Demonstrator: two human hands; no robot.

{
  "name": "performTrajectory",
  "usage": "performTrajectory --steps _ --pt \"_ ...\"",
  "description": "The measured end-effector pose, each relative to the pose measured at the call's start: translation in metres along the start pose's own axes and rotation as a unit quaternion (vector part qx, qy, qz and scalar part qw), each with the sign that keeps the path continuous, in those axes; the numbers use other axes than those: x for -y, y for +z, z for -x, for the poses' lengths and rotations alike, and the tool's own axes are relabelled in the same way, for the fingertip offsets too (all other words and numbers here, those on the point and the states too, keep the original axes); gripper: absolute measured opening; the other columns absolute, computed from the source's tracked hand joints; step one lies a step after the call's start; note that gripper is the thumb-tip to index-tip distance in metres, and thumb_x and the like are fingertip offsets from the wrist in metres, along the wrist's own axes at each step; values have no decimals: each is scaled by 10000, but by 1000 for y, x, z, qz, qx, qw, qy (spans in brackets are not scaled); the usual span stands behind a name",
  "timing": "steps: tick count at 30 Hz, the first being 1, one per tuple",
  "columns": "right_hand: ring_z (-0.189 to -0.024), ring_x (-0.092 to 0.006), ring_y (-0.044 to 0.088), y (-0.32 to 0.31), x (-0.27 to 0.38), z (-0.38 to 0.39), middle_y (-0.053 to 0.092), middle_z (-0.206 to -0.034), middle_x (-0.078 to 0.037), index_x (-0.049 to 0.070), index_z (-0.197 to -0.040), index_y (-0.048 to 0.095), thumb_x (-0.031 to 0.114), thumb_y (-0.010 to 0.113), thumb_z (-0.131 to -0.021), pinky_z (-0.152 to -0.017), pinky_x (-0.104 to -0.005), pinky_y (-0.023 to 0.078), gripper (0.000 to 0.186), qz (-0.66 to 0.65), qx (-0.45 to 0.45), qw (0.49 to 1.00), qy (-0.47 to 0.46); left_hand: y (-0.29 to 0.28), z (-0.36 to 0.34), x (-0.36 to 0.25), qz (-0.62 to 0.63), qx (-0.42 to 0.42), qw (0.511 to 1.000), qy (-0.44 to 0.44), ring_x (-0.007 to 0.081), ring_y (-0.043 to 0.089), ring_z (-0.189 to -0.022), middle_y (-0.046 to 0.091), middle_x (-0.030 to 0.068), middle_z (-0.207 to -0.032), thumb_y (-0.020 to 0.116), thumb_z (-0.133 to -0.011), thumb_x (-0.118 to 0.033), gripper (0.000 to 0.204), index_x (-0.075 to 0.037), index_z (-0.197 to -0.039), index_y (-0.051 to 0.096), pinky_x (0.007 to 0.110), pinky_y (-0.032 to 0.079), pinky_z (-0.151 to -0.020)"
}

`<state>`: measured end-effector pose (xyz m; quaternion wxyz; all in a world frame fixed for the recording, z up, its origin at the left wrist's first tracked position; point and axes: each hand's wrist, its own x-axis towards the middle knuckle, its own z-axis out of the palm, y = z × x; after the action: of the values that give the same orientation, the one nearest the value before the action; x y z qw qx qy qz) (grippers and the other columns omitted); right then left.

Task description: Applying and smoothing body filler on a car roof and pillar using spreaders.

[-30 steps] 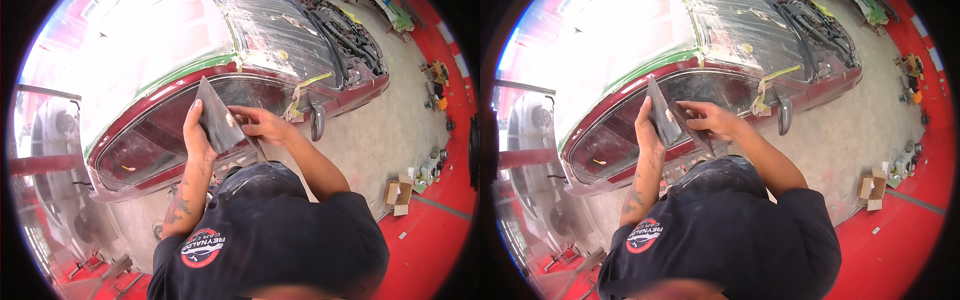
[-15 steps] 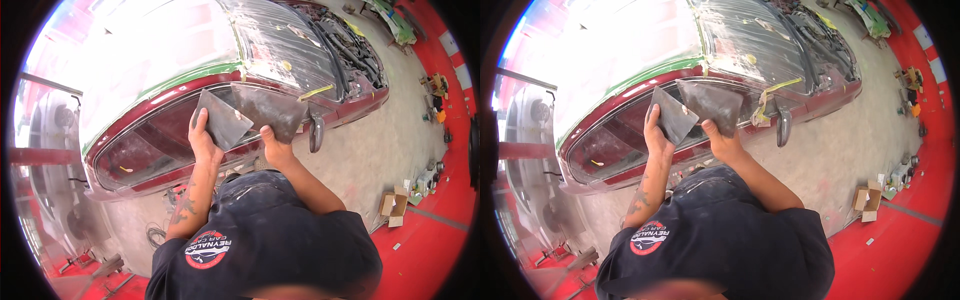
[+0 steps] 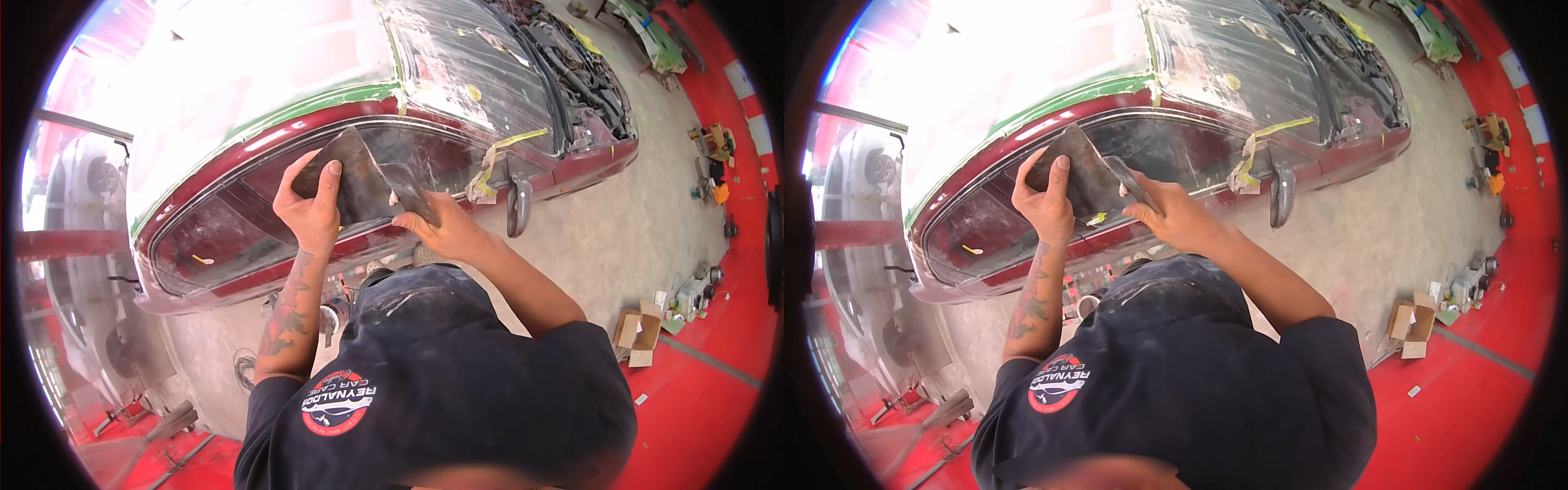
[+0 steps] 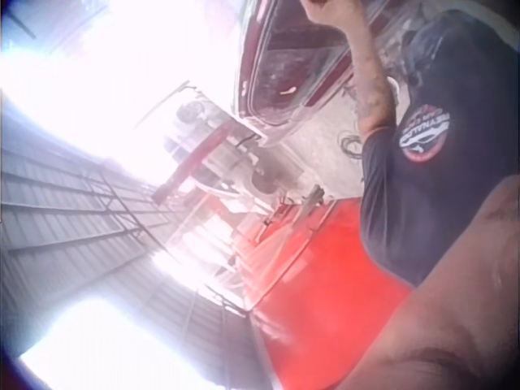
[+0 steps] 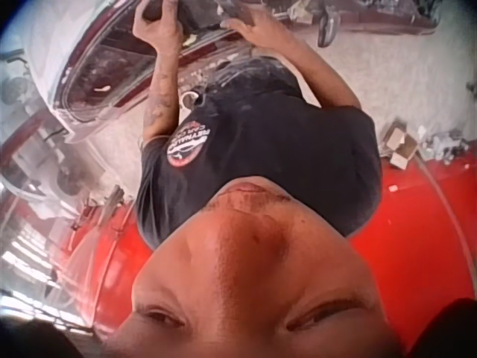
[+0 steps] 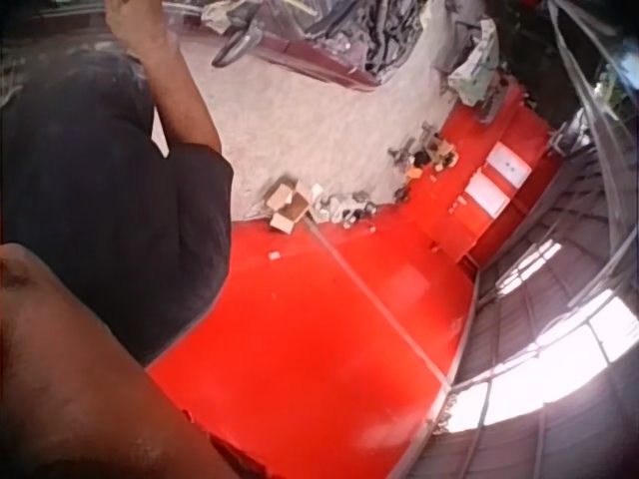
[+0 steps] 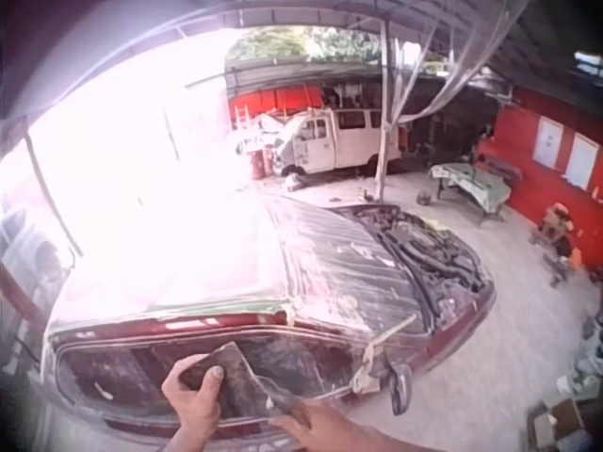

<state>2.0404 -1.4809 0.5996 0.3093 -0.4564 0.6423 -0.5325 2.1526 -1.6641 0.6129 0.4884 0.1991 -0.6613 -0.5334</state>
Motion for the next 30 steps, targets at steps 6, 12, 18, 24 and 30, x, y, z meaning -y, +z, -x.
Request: performTrajectory --steps 6,12,18,24,30 --pt "-1012 -464 669 5 -58 13 705 -1063 -258 70 -1362 564 215 659 -972 -849 -498 527 427 166 31 985 29 12 -6 -2 -97 23 994 44 125 663 -902 741 80 -1005 799 -907 -103 277 34 -1133 714 269 539 -809" --pt "-978 -375 716 -15 -161 76 724 -1021 -245 5 -1210 666 92 647 -892 -873 -430 551 330 163 -144 958 185 48 -14 25 277 53 901 -331 152 670 -853 695 58 -1028 693 -965 -99 301 -9 -1243 620 297 545 -703" --pt "-946 -357 697 -33 -130 137 724 -1025 -170 12 -1201 688 59 646 -887 -866 -404 552 320 55 -502 838 207 98 44 36 264 252 820 -442 252 695 -1061 679 136 -1187 559 -941 56 427 -9 -1362 530 371 611 -842" --pt "-940 -322 670 -14 -41 145 674 -1053 -153 69 -1211 696 114 567 -967 -806 -423 563 279 488 -375 782 -96 150 75 44 -75 694 705 127 152 620 -1123 684 87 -1156 599 -975 -72 329 10 -1293 617 321 491 -978" --pt "-957 -403 700 -41 -169 314 696 -1051 -217 23 -1098 690 83 503 -931 -860 -507 576 258 377 -362 657 543 128 130 53 19 753 603 -265 184 613 -1217 675 103 -1262 553 -959 15 393 31 -1350 584 333 493 -1041"
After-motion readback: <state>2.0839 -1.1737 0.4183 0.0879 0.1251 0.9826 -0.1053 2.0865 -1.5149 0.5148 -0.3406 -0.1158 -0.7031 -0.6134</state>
